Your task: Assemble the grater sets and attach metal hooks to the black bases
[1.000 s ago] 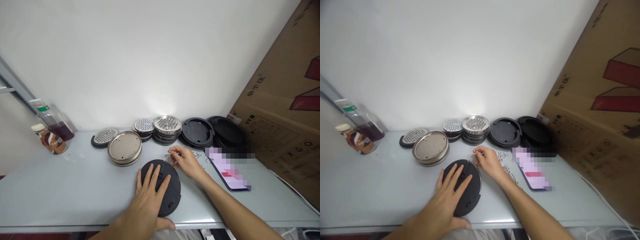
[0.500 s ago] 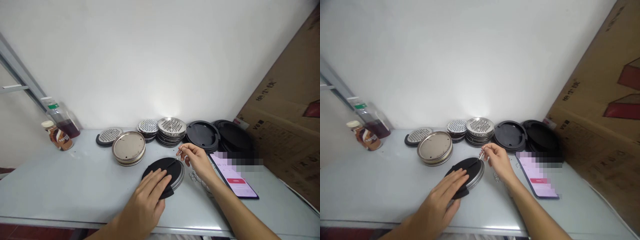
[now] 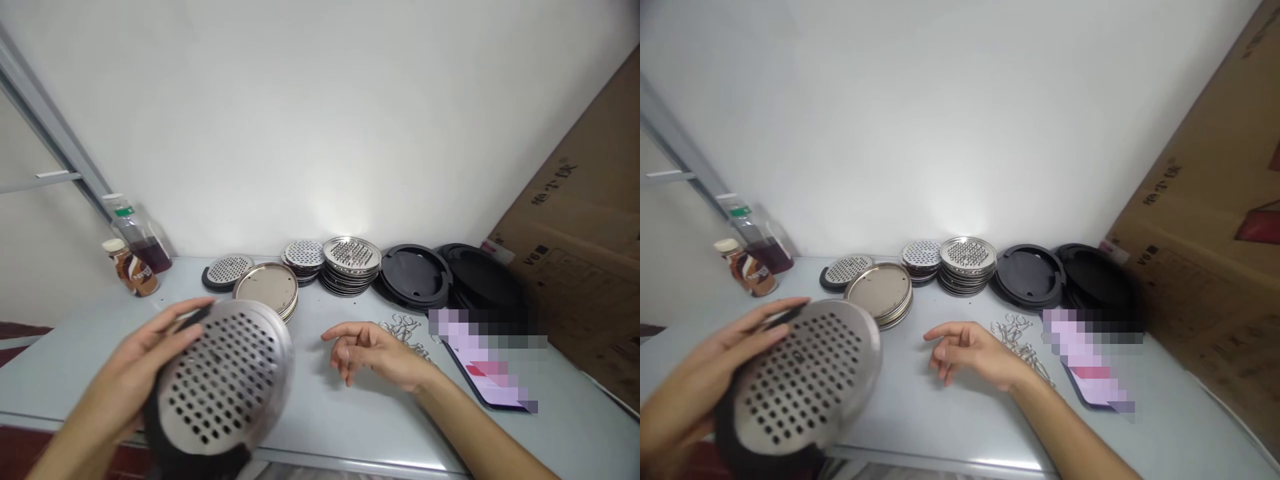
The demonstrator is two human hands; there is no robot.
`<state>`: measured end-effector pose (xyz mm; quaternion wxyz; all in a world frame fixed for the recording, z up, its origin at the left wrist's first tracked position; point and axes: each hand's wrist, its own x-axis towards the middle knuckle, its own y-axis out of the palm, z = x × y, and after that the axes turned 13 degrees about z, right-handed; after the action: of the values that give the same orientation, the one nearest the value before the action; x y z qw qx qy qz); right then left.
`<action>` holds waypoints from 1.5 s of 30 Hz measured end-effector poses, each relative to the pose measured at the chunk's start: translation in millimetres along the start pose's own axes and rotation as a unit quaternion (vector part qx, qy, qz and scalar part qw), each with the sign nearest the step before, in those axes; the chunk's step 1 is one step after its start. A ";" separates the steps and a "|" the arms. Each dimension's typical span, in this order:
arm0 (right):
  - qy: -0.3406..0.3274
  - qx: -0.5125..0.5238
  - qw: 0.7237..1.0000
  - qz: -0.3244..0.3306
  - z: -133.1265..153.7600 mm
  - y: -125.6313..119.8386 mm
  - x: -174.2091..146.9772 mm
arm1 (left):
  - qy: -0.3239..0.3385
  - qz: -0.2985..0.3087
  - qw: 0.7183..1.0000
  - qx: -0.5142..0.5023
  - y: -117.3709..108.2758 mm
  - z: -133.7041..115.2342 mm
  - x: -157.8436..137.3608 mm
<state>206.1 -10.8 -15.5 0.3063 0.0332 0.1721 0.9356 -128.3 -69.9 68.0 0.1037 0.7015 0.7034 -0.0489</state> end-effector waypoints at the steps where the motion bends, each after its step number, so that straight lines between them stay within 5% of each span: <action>1: 0.001 -0.007 1.000 -0.001 -0.8 1.4 0.1 | -0.011 -0.041 0.999 0.000 -18.0 -3.4 -0.6; 4: 0.001 -0.026 1.000 -0.016 -0.7 2.2 -0.9 | 0.015 -0.192 0.981 0.029 -71.0 -5.8 2.0; 8: 0.006 -0.040 0.998 -0.039 0.0 1.3 -0.4 | 0.007 -0.245 0.968 0.046 -112.4 3.7 22.3; 17: 0.015 -0.061 0.996 -0.057 -3.1 -3.5 0.9 | 0.006 -0.114 0.993 0.013 -98.8 14.7 98.3; 28: 0.022 -0.068 0.996 -0.055 -5.2 -5.2 1.0 | -0.029 -0.146 0.984 0.101 -116.7 47.6 80.8; 30: 0.023 -0.072 0.995 -0.058 -4.7 -4.6 1.1 | -0.021 -0.162 0.953 0.254 -121.6 48.0 78.2; 32: 0.029 -0.083 0.994 -0.065 -3.7 -3.9 1.5 | -0.018 -0.175 0.894 0.413 -126.4 47.4 77.1; 34: 0.036 -0.131 0.987 -0.086 -3.0 -3.5 1.7 | -0.015 -0.181 0.853 0.490 -129.6 47.2 76.9; 36: 0.035 -0.253 0.958 -0.132 -3.6 -4.0 1.3 | -0.011 -0.191 0.828 0.527 -130.4 48.0 77.6; 39: 0.022 -0.501 0.845 -0.186 -8.2 -5.4 -0.7 | -0.013 -0.206 0.789 0.579 -128.4 50.3 80.7; 41: 0.037 -0.601 0.781 -0.164 -13.5 -5.1 -2.4 | -0.019 -0.209 0.780 0.590 -127.0 51.9 83.8; 45: 0.121 -0.648 0.747 -0.083 -23.8 -0.8 -3.7 | -0.017 -0.204 0.765 0.610 -127.7 54.9 89.2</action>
<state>205.6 -19.5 -38.0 0.3073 -0.3014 -0.4377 0.7894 -251.0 4.0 -14.3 -0.3465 0.4560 0.6498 -0.4998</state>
